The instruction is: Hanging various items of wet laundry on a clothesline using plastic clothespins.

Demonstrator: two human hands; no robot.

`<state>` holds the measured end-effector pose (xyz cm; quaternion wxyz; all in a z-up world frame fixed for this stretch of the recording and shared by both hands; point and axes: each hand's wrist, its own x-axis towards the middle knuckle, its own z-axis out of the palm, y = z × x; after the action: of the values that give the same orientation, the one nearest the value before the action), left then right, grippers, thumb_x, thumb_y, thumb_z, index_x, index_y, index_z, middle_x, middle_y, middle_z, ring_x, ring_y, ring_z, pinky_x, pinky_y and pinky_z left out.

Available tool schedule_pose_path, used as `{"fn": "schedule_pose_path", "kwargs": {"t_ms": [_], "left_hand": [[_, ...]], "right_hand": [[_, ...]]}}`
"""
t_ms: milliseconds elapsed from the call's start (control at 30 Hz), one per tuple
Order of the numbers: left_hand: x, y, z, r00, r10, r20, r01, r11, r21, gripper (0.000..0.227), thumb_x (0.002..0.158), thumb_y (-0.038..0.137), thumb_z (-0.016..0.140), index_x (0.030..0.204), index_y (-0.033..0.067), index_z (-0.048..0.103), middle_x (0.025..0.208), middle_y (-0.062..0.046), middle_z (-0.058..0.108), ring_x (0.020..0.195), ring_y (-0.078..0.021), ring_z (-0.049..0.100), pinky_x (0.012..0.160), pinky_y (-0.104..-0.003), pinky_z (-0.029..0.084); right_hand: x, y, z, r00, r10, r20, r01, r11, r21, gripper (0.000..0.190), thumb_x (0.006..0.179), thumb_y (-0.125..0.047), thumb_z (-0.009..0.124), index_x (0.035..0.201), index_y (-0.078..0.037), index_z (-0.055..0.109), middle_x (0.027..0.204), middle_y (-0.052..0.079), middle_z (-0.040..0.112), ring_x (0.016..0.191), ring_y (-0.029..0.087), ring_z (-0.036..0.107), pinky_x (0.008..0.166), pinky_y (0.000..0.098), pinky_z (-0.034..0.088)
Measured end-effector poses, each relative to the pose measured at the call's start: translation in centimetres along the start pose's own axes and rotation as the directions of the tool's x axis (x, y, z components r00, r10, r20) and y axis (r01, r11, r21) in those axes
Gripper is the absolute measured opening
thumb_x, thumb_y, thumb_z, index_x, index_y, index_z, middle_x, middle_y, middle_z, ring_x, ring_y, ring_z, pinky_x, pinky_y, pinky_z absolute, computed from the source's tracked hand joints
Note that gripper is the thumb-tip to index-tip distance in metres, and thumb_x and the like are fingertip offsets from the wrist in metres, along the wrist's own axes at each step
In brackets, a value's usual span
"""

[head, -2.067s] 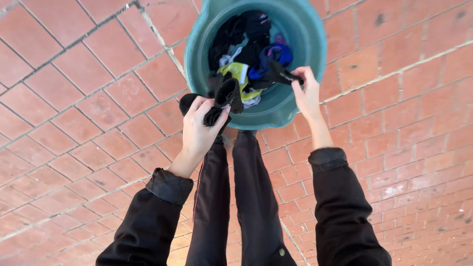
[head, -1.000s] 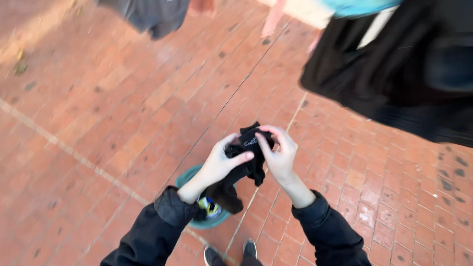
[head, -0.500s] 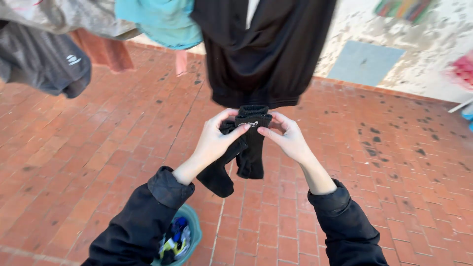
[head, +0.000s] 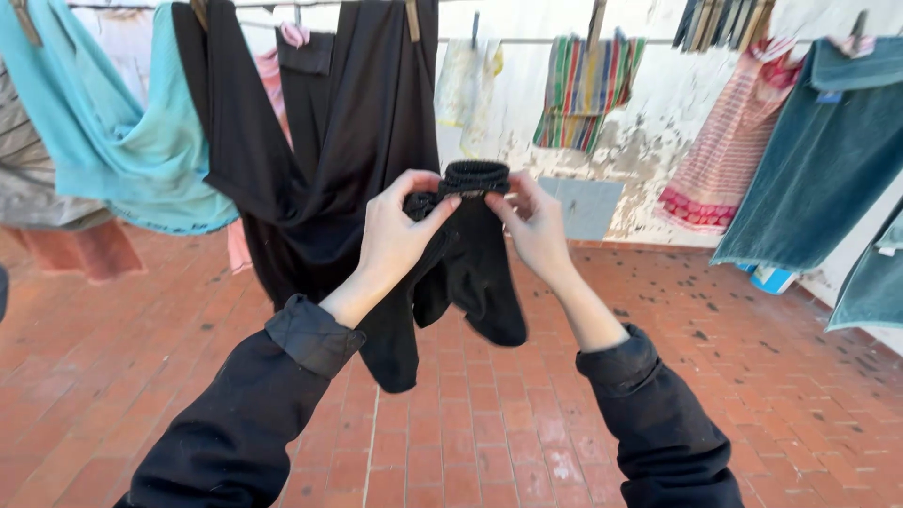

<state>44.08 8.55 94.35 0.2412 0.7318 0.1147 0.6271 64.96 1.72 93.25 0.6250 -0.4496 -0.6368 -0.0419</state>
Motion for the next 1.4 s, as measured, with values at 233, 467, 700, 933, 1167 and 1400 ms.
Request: {"fn": "schedule_pose_path", "kwargs": {"t_ms": [233,467,700,933,1167,1400], "left_hand": [[7.3,3.4,0.9,0.932,0.344,-0.112,-0.341,0.939,0.045,0.018,0.086,0.008,0.075,0.099,0.0033,0.064,0.087,-0.005,0.065,0.075,-0.0169,0.064,0.073,-0.03,0.051],[14.1,4.4,4.4,0.839,0.53,-0.123,-0.479,0.827,0.294,0.018,0.092,0.016,0.072,0.108,0.0137,0.064,0.104,0.002,0.061,0.075,-0.019,0.067,0.066,-0.032,0.051],[21.3,-0.9,9.7,0.883,0.467,0.052,-0.412,0.715,0.565,0.043,0.091,0.023,0.073,0.13,0.0079,0.061,0.134,-0.009,0.057,0.069,-0.0295,0.072,0.062,-0.038,0.056],[20.2,-2.6,9.7,0.906,0.411,0.099,-0.39,0.72,0.574,0.027,0.093,0.024,0.067,0.118,0.015,0.063,0.1,-0.009,0.067,0.068,-0.0355,0.067,0.061,-0.044,0.053],[19.3,-3.2,10.1,0.961,0.227,0.16,-0.277,0.749,0.602,0.029,0.104,0.037,0.055,0.131,0.0281,0.053,0.112,-0.006,0.062,0.084,-0.0465,0.072,0.077,-0.055,0.058],[19.3,-3.5,10.6,0.964,0.251,0.086,-0.252,0.765,0.592,0.029,0.103,0.036,0.057,0.13,0.0277,0.055,0.11,-0.006,0.062,0.088,-0.0462,0.071,0.076,-0.056,0.059]], "right_hand": [[13.5,-5.0,-4.0,0.902,-0.408,-0.14,0.324,0.854,-0.406,0.032,0.093,0.001,0.075,0.123,0.002,0.063,0.099,0.011,0.071,0.085,0.018,0.064,0.076,0.0277,0.052],[23.6,-4.9,-5.7,0.779,-0.601,-0.178,0.434,0.723,-0.538,0.016,0.093,-0.004,0.073,0.108,0.0,0.068,0.093,0.008,0.077,0.082,0.016,0.072,0.072,0.027,0.054],[27.9,-1.6,-6.5,0.966,-0.223,-0.129,0.08,0.735,-0.674,0.029,0.09,-0.023,0.076,0.113,-0.009,0.066,0.076,0.004,0.072,0.063,0.017,0.068,0.061,0.0291,0.054],[19.5,-3.6,-11.3,0.691,-0.71,0.137,0.533,0.371,-0.761,0.022,0.093,0.011,0.058,0.11,-0.001,0.067,0.106,0.012,0.071,0.099,0.025,0.065,0.092,0.0362,0.05],[18.4,4.1,-14.5,0.606,-0.595,0.529,0.522,-0.204,-0.828,0.062,0.077,-0.027,0.089,0.133,-0.022,0.063,0.147,0.008,0.053,0.141,0.025,0.05,0.122,0.048,0.036],[20.7,5.6,-14.4,0.55,-0.784,0.287,0.717,0.268,-0.643,0.03,0.1,-0.02,0.075,0.129,-0.013,0.072,0.123,0.011,0.067,0.113,0.03,0.067,0.099,0.0454,0.055]]}}
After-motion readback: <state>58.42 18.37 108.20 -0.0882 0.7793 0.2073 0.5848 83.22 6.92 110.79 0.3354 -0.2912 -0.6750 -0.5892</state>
